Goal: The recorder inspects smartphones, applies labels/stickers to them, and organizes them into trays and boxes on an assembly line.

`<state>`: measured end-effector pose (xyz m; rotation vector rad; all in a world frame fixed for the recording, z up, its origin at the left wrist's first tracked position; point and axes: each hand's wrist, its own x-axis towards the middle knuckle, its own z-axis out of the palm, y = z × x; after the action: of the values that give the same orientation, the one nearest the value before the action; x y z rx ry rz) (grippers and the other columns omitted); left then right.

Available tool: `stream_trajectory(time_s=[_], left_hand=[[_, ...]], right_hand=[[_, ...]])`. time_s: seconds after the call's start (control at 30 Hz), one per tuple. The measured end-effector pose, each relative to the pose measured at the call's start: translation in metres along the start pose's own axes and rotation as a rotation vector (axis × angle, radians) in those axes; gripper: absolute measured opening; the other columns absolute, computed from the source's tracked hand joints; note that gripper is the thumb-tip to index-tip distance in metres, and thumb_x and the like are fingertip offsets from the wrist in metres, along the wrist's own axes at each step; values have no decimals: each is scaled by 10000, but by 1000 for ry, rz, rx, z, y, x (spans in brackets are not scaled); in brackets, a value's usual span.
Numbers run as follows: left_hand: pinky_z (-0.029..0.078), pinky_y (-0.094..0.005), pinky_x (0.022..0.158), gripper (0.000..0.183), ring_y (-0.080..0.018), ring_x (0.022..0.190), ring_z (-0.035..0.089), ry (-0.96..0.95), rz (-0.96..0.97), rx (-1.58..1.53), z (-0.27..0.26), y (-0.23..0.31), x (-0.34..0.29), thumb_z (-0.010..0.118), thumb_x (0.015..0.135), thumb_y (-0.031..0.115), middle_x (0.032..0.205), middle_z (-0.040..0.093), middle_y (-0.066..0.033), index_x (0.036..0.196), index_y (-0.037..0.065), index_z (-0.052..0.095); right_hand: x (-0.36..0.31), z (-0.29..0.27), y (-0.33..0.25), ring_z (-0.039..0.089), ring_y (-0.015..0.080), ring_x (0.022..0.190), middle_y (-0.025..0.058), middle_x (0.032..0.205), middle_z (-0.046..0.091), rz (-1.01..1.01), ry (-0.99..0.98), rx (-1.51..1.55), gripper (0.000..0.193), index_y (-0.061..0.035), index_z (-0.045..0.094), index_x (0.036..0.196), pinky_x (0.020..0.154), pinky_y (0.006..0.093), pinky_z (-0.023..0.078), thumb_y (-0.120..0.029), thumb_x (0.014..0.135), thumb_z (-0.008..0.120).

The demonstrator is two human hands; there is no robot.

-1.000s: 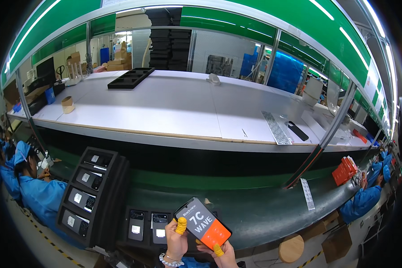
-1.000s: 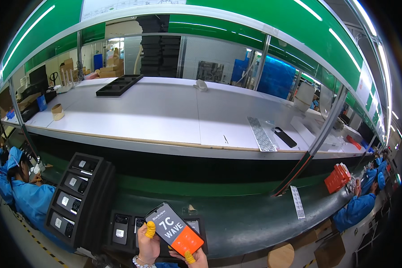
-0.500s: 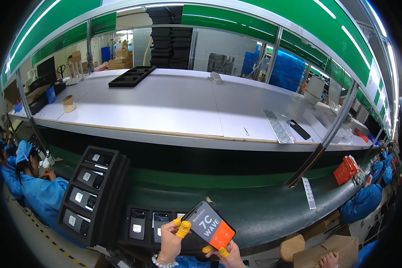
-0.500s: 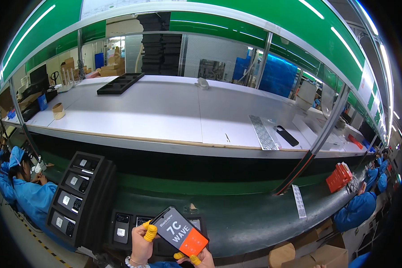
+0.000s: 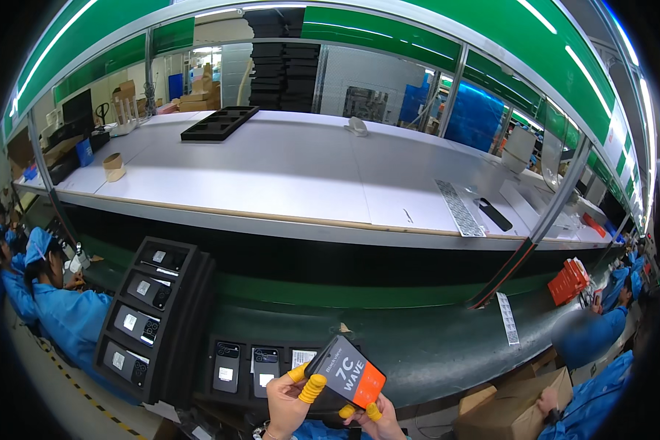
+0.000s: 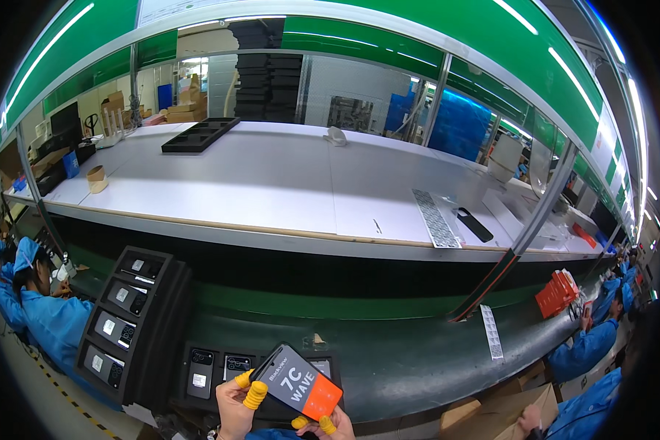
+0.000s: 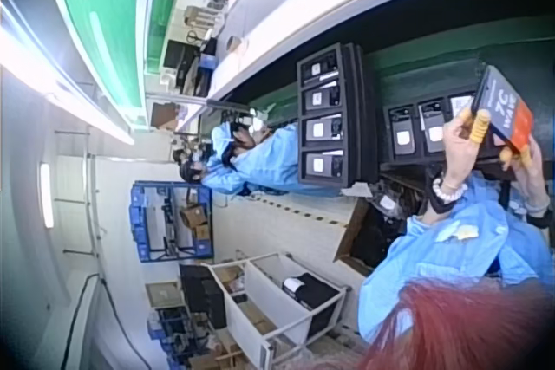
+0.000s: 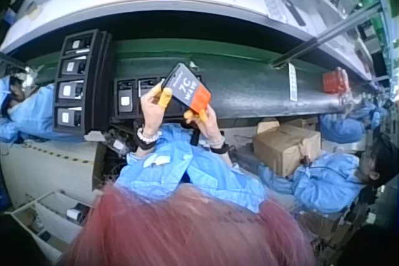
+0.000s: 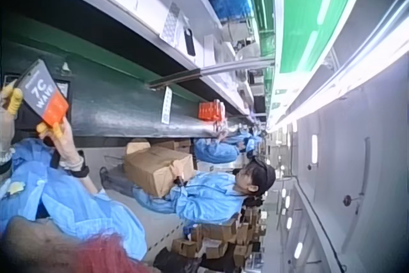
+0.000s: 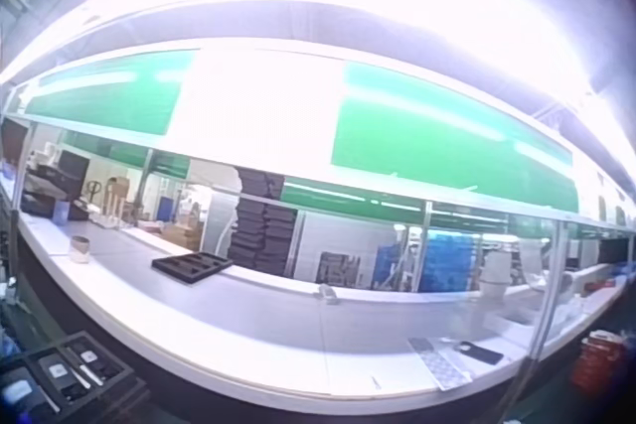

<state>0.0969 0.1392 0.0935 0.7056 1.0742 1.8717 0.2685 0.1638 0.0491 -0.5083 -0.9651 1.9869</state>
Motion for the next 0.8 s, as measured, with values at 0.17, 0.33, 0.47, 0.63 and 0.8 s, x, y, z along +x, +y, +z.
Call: stream_trajectory(time_s=[0.17, 0.33, 0.47, 0.63, 0.8], left_hand=[[517, -226, 776, 331, -109, 823, 637, -71, -129, 76, -8, 25, 7, 762, 760, 62, 931, 672, -96, 1035, -71, 634], [532, -244, 797, 378, -129, 850, 650, -326, -398, 219, -27, 47, 10, 780, 731, 60, 950, 673, -125, 1048, -78, 626], [520, -264, 842, 434, -126, 880, 644, -476, -440, 390, -33, 49, 4, 799, 718, 102, 980, 675, -126, 1084, -56, 626], [459, -193, 599, 179, -44, 678, 550, -343, -309, 234, 9, 79, -17, 741, 759, 16, 755, 665, -7, 913, -57, 686], [448, -198, 591, 182, -40, 683, 539, -279, -275, 220, 9, 65, -15, 733, 771, 19, 776, 661, -10, 927, -58, 680]], right_hand=[[0, -3, -11, 626, 186, 816, 128, 967, 623, -13, -57, 12, 516, 2, 426, 1242, 720, 291, 523, -336, 896, 604], [-4, -48, -23, 632, 333, 950, 233, 1210, 532, 69, -21, -94, 569, 0, 379, 1319, 742, 427, 545, -207, 859, 643], [-7, -61, -48, 634, 323, 923, 210, 1101, 583, 120, -83, -194, 580, 51, 344, 1288, 723, 440, 552, -195, 862, 652], [-11, -61, -65, 634, 317, 924, 210, 1098, 583, 141, -98, -263, 585, 58, 342, 1288, 745, 440, 549, -204, 865, 649], [-10, -57, -69, 639, 315, 912, 216, 1086, 590, 142, -85, -316, 565, 64, 336, 1284, 759, 440, 546, -207, 882, 627]])
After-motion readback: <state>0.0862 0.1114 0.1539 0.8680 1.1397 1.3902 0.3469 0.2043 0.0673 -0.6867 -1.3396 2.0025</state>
